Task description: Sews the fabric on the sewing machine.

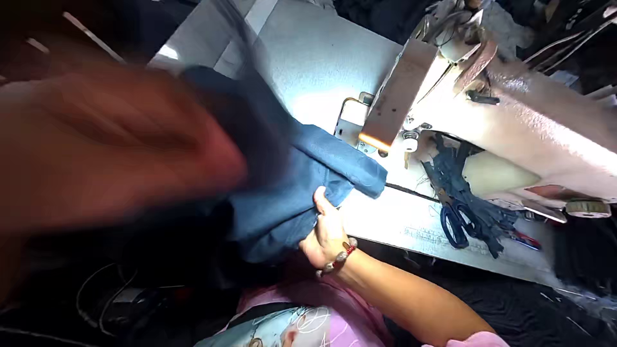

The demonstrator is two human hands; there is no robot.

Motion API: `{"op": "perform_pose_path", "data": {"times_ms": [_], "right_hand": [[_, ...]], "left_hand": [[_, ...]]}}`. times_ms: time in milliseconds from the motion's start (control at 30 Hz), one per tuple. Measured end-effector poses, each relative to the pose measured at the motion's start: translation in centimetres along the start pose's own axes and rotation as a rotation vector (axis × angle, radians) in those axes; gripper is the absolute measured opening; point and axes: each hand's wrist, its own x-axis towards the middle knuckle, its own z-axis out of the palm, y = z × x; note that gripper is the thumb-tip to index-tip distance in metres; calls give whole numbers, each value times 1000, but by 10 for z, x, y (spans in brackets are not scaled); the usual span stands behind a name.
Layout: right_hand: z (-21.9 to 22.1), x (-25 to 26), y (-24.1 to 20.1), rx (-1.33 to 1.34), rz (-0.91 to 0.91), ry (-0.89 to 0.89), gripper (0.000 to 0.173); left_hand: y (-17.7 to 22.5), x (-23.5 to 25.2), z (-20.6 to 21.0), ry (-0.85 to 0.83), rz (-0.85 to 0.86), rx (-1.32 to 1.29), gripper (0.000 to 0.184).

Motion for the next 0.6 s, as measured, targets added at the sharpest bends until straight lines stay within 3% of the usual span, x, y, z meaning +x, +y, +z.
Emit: {"op": "perform_pose_path", "data": {"times_ms": [67,100,167,267,300,333,433,467,500,600], "right_hand": [[16,-20,-14,-131,-12,67,36],[15,-24,-18,-214,-30,68,35],[-19,-16,-12,-415,-32,-108,36],[-51,-20,-45,-1183,-54,-331,43],[-56,-23,-65,-1459,-127,-412,46],[-62,-22,-83,-1626,-328,-447,45],[-72,3,-116,-1794,-1119,-148,26],[-73,18,-123,-1807,-1252,-80,24],[-74,33,-128,-1821,-1307,-99,26],[-85,63,-135,-1968,-1233,-231,38]], "left_hand": [[-33,35,31,-34,78,0,29],[-52,51,40,64,120,59,26],[-100,77,52,323,164,323,20],[-155,89,81,304,-24,613,37],[-162,92,92,289,-69,670,42],[-165,95,101,284,-92,732,46],[-164,101,117,295,-97,786,51],[-164,104,120,307,-100,783,51],[-164,106,123,324,-102,786,52],[-167,109,128,365,-104,798,50]]}}
